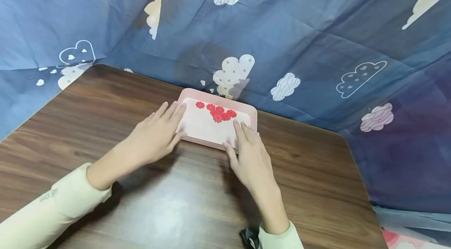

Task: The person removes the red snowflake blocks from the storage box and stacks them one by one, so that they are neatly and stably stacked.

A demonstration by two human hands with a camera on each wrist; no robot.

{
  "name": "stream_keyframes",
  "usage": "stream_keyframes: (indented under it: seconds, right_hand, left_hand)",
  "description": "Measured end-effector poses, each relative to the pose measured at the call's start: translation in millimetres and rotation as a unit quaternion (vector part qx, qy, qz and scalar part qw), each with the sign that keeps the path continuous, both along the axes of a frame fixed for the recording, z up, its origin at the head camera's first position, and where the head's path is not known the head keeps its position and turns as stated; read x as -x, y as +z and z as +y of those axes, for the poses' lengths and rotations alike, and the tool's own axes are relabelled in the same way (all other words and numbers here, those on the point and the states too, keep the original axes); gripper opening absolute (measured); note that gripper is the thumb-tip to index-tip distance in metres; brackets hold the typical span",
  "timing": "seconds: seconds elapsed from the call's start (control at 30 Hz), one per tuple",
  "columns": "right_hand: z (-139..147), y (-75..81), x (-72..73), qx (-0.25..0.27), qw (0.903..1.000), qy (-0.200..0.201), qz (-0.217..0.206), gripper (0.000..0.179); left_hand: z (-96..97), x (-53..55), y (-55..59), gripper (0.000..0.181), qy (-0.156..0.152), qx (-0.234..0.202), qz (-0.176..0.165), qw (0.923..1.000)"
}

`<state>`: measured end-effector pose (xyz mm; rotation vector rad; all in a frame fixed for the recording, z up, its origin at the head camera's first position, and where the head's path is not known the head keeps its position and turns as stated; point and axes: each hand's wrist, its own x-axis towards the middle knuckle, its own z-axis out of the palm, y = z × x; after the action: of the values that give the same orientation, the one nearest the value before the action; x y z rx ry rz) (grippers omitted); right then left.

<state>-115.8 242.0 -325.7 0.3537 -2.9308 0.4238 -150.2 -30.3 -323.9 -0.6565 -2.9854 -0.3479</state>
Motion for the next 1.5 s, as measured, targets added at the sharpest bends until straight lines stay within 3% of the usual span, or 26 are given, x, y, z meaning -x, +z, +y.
stream_keyframes:
  seconds: [0.13, 0.23, 0.43, 0.57, 0.67, 0.87, 0.97, 1.03, 1.13, 1.27, 1.5]
  right_hand:
    - [1.2, 12.7, 25.8, 0.023, 0.9995, -0.002, -0.02, 0.057]
    - [3.6, 21.4, 53.9, 0.027, 0.999, 0.012, -0.033, 0.048]
    - [6.9, 22.9, 114.5, 0.071, 0.9876, 0.022, -0.138, 0.033]
    - [-0.3, 12.9, 144.4, 0.103, 0.9746, -0.004, -0.199, 0.025]
    - [-7.7, 4.3, 158.8, 0.092, 0.9717, -0.023, -0.216, 0.019]
    - [-18.4, -3.9, 171.1, 0.036, 0.9751, -0.037, -0.216, 0.025]
    - [-22.1, -5.6, 174.1, 0.036, 0.9745, -0.036, -0.218, 0.027]
    - [-22.4, -5.3, 174.5, 0.049, 0.9726, -0.038, -0.224, 0.026]
    - [-20.0, -4.5, 174.1, 0.073, 0.9705, -0.043, -0.226, 0.025]
    - [-18.1, -4.5, 173.0, 0.121, 0.9649, -0.04, -0.23, 0.02]
    - [-12.7, 1.4, 171.1, 0.22, 0.9357, -0.037, -0.273, 0.015]
  left_hand:
    - [-6.0, 23.4, 8.7, 0.075, 0.018, -0.043, -0.058, 0.9972]
    - [-11.8, 44.0, 11.8, 0.071, 0.017, -0.062, -0.091, 0.9938]
    - [-22.9, 76.9, 6.7, 0.024, 0.014, -0.11, -0.178, 0.9776]
    - [-26.9, 89.8, -1.9, 0.018, 0.006, -0.151, -0.227, 0.9622]
    - [-27.9, 94.7, -9.2, 0.029, 0.01, -0.205, -0.278, 0.9385]
    - [-28.2, 98.9, -18.7, 0.044, 0.033, -0.294, -0.328, 0.8974]
    - [-31.8, 99.3, -19.5, 0.048, 0.04, -0.331, -0.35, 0.8755]
    - [-33.2, 99.6, -19.3, 0.049, 0.042, -0.344, -0.357, 0.8675]
    - [-32.8, 99.8, -17.8, 0.049, 0.046, -0.35, -0.363, 0.8621]
    - [-32.7, 101.4, -18.4, 0.049, 0.047, -0.347, -0.366, 0.862]
    - [-34.6, 104.0, -21.7, 0.05, 0.05, -0.352, -0.375, 0.856]
